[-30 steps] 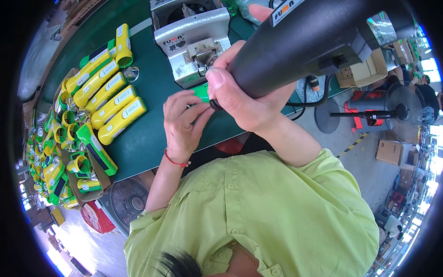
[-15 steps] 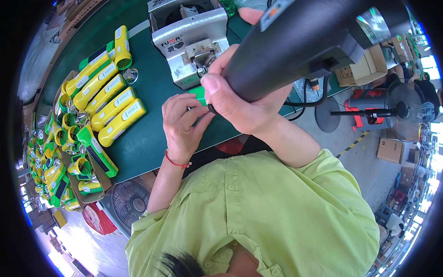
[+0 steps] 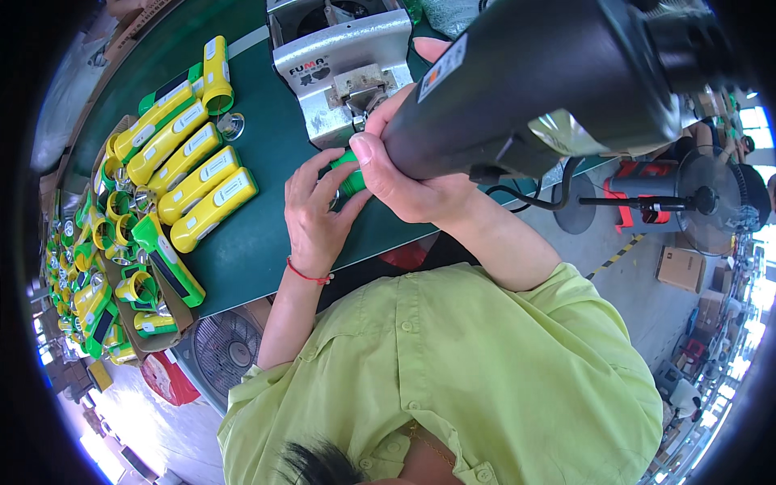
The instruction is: The person secures internal components and device casings for handheld electronic devices by driving screws with an electric screwdriver.
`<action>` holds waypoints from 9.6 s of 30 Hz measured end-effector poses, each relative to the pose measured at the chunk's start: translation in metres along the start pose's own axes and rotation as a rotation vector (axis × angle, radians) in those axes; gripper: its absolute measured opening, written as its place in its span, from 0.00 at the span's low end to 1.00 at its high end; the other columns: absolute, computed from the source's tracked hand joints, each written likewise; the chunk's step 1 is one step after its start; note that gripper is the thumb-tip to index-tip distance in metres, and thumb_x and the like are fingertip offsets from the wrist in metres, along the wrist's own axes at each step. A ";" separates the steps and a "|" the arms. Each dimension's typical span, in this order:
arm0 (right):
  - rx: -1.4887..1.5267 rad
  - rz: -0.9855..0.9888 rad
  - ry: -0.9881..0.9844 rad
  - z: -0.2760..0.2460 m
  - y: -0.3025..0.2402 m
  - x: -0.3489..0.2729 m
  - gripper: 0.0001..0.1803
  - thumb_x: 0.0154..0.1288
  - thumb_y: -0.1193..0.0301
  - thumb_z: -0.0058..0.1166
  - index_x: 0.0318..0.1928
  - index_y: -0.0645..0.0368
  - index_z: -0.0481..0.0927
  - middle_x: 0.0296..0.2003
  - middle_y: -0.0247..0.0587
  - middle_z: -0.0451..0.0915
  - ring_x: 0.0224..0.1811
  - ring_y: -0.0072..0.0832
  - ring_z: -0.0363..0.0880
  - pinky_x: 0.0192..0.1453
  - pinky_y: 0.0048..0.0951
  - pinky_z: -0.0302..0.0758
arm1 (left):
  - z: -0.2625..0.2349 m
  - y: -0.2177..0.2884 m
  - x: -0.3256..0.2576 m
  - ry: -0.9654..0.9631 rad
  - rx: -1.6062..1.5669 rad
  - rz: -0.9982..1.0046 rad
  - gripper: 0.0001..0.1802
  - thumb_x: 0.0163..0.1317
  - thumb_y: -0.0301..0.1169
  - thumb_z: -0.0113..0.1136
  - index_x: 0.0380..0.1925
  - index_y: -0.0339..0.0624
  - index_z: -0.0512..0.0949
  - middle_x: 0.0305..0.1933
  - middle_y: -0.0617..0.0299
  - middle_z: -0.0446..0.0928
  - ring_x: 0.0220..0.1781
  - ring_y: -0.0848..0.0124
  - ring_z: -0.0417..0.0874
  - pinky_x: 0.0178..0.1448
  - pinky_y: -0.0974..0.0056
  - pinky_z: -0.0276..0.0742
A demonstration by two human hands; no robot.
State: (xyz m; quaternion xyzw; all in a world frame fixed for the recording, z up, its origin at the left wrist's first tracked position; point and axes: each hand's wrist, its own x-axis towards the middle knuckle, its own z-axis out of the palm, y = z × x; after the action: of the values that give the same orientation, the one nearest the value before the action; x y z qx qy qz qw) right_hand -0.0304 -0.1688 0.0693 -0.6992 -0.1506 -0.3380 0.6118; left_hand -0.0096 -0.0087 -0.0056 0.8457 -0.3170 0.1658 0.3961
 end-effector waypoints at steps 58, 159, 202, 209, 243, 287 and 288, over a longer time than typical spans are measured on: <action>0.118 0.245 0.158 -0.047 0.009 0.036 0.50 0.57 0.85 0.58 0.74 0.66 0.41 0.26 0.36 0.76 0.23 0.21 0.75 0.29 0.23 0.73 | -0.051 -0.171 0.224 0.035 0.363 -0.572 0.44 0.46 0.59 0.72 0.47 0.31 0.70 0.48 0.40 0.80 0.47 0.47 0.83 0.54 0.55 0.78; -0.128 -0.026 -0.010 -0.033 0.019 0.024 0.40 0.62 0.85 0.52 0.70 0.69 0.47 0.26 0.44 0.78 0.23 0.25 0.78 0.29 0.26 0.77 | -0.039 -0.007 0.005 -0.251 0.290 -0.043 0.25 0.48 0.39 0.75 0.45 0.40 0.81 0.43 0.57 0.79 0.41 0.58 0.81 0.45 0.57 0.77; 0.174 0.067 -0.008 -0.035 0.004 0.068 0.10 0.54 0.80 0.64 0.38 0.65 0.79 0.27 0.39 0.82 0.25 0.22 0.80 0.30 0.22 0.76 | -0.057 -0.018 0.014 -0.410 0.058 -0.056 0.31 0.42 0.30 0.77 0.51 0.39 0.79 0.46 0.51 0.79 0.42 0.54 0.83 0.46 0.58 0.81; 0.008 -0.085 -0.091 -0.025 0.001 0.084 0.40 0.62 0.81 0.52 0.70 0.71 0.45 0.25 0.46 0.76 0.20 0.26 0.76 0.27 0.27 0.78 | -0.042 -0.012 0.020 -0.375 0.067 -0.007 0.32 0.42 0.32 0.77 0.51 0.40 0.78 0.46 0.54 0.78 0.42 0.55 0.82 0.46 0.58 0.81; 0.046 0.177 0.038 0.016 0.023 0.042 0.33 0.53 0.79 0.63 0.60 0.64 0.65 0.31 0.37 0.78 0.30 0.24 0.78 0.35 0.26 0.76 | -0.014 0.001 0.014 -0.263 -0.021 -0.041 0.30 0.44 0.36 0.77 0.47 0.41 0.76 0.44 0.55 0.80 0.42 0.54 0.83 0.44 0.56 0.79; 0.045 -0.155 0.020 0.000 0.031 0.071 0.05 0.54 0.82 0.62 0.32 0.67 0.79 0.24 0.39 0.81 0.23 0.22 0.79 0.28 0.22 0.74 | -0.023 -0.006 0.013 -0.271 0.001 -0.039 0.29 0.45 0.32 0.75 0.49 0.40 0.77 0.50 0.54 0.78 0.47 0.54 0.82 0.50 0.56 0.79; 0.048 -0.132 0.032 -0.001 0.032 0.072 0.06 0.54 0.82 0.62 0.32 0.66 0.79 0.25 0.39 0.81 0.23 0.22 0.78 0.29 0.22 0.74 | -0.023 -0.006 0.016 -0.268 0.002 -0.031 0.29 0.46 0.32 0.75 0.49 0.40 0.77 0.50 0.54 0.78 0.46 0.54 0.82 0.50 0.56 0.79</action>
State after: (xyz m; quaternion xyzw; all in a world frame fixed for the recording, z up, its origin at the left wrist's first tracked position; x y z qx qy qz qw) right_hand 0.0416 -0.1911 0.0928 -0.6673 -0.1944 -0.3850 0.6071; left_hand 0.0054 0.0056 0.0136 0.8655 -0.3537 0.0454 0.3519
